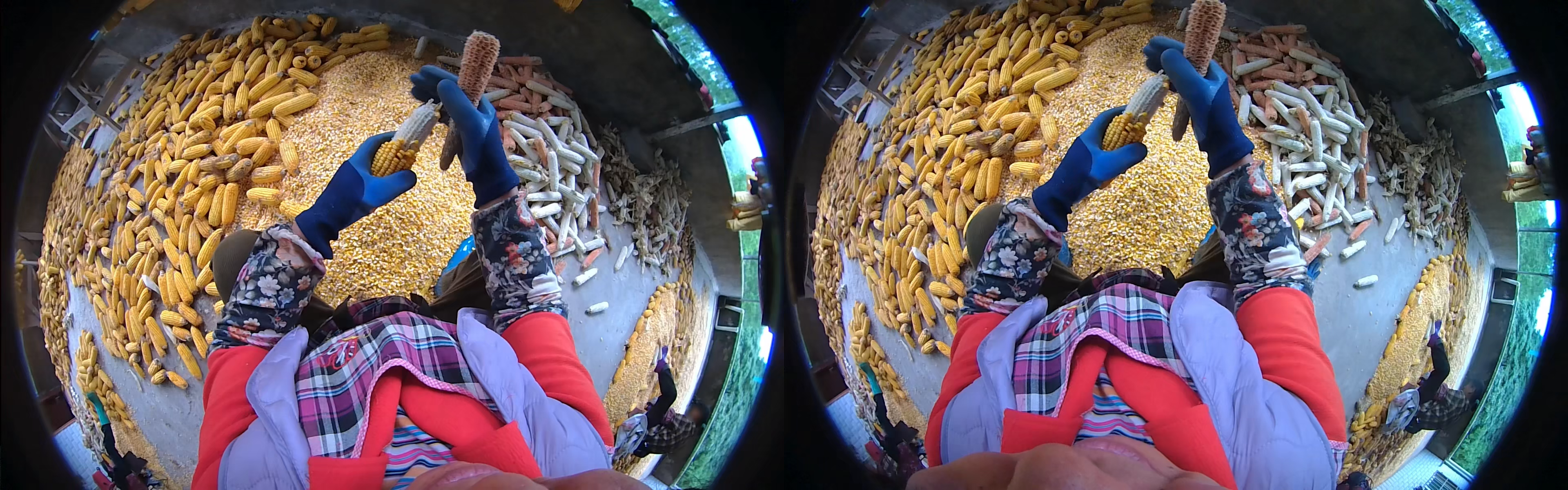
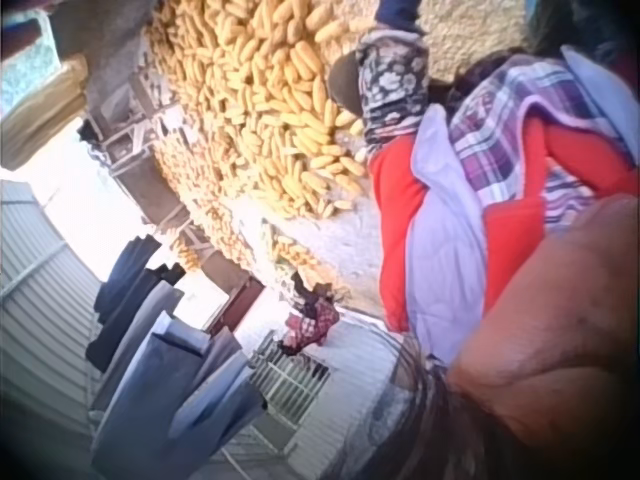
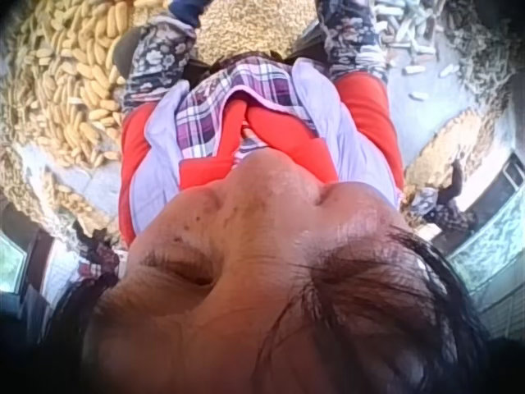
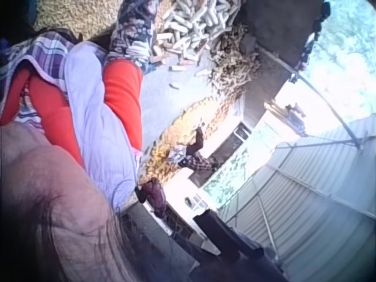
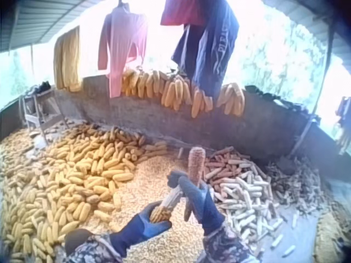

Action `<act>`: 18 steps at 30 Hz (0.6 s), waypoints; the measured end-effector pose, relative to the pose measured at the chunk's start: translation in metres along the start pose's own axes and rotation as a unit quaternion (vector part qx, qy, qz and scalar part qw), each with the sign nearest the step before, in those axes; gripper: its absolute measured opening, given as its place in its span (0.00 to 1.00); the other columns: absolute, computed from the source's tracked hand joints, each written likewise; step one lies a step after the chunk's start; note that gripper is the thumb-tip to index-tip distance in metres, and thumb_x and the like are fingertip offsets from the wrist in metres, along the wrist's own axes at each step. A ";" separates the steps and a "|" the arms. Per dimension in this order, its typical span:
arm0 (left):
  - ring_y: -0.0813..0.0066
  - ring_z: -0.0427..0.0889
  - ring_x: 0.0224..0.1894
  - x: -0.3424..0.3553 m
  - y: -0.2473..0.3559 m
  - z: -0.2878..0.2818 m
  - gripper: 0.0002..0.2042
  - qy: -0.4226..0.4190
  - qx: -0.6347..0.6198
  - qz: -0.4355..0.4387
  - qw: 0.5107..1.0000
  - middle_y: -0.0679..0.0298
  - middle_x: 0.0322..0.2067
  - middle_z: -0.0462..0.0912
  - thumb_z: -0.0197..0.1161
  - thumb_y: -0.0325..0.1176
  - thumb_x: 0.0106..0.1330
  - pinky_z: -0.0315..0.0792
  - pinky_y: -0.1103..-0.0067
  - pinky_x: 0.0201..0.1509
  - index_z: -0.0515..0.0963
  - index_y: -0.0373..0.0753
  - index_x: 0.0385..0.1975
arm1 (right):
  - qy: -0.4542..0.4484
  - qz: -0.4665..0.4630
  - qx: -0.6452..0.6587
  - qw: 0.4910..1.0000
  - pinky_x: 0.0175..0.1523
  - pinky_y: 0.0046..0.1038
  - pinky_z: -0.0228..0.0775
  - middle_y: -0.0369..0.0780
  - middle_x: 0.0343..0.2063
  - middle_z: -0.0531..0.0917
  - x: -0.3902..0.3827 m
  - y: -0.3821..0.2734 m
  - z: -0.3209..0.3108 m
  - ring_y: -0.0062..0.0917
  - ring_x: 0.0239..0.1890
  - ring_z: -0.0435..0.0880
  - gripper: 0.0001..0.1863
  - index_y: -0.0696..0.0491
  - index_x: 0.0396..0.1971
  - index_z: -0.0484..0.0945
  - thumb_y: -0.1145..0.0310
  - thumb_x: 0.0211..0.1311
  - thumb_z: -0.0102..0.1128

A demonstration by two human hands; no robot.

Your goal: The person sits among piles of corn and uses a handheld corn sheller to remove kernels from cobs one by one. Kernels fall into a central pile while stripped cobs are tossed aside.

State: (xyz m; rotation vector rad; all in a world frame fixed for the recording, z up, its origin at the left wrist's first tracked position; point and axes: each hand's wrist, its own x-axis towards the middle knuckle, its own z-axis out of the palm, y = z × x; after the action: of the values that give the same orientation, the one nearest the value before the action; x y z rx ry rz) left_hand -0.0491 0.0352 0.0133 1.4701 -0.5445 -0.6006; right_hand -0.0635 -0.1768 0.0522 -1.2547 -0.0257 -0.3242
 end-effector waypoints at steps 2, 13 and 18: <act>0.79 0.80 0.34 0.003 -0.002 0.003 0.33 0.016 0.016 0.053 0.998 0.65 0.40 0.82 0.73 0.40 0.65 0.77 0.79 0.38 0.68 0.36 0.66 | -0.037 0.001 -0.030 0.999 0.62 0.31 0.74 0.40 0.54 0.84 -0.003 -0.002 0.003 0.25 0.55 0.83 0.22 0.58 0.60 0.78 0.62 0.72 0.64; 0.76 0.81 0.37 -0.014 0.044 0.009 0.24 -0.100 -0.150 -0.144 0.973 0.64 0.38 0.81 0.60 0.51 0.73 0.76 0.80 0.41 0.72 0.38 0.57 | 0.121 0.080 -0.020 0.989 0.33 0.31 0.79 0.46 0.38 0.89 -0.001 0.014 0.022 0.29 0.31 0.87 0.23 0.57 0.54 0.81 0.54 0.71 0.61; 0.75 0.82 0.36 -0.012 0.042 0.007 0.25 -0.121 -0.169 -0.154 0.966 0.62 0.39 0.81 0.65 0.47 0.70 0.78 0.78 0.39 0.70 0.37 0.58 | 0.084 0.173 0.027 0.981 0.54 0.35 0.79 0.51 0.53 0.83 0.003 0.002 -0.005 0.34 0.51 0.85 0.31 0.58 0.64 0.73 0.49 0.74 0.54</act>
State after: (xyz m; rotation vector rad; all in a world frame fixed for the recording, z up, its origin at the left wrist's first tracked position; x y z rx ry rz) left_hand -0.0611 0.0386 0.0559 1.1695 -0.3783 -1.0755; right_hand -0.0607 -0.1817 0.0491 -1.1506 0.3233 -0.1246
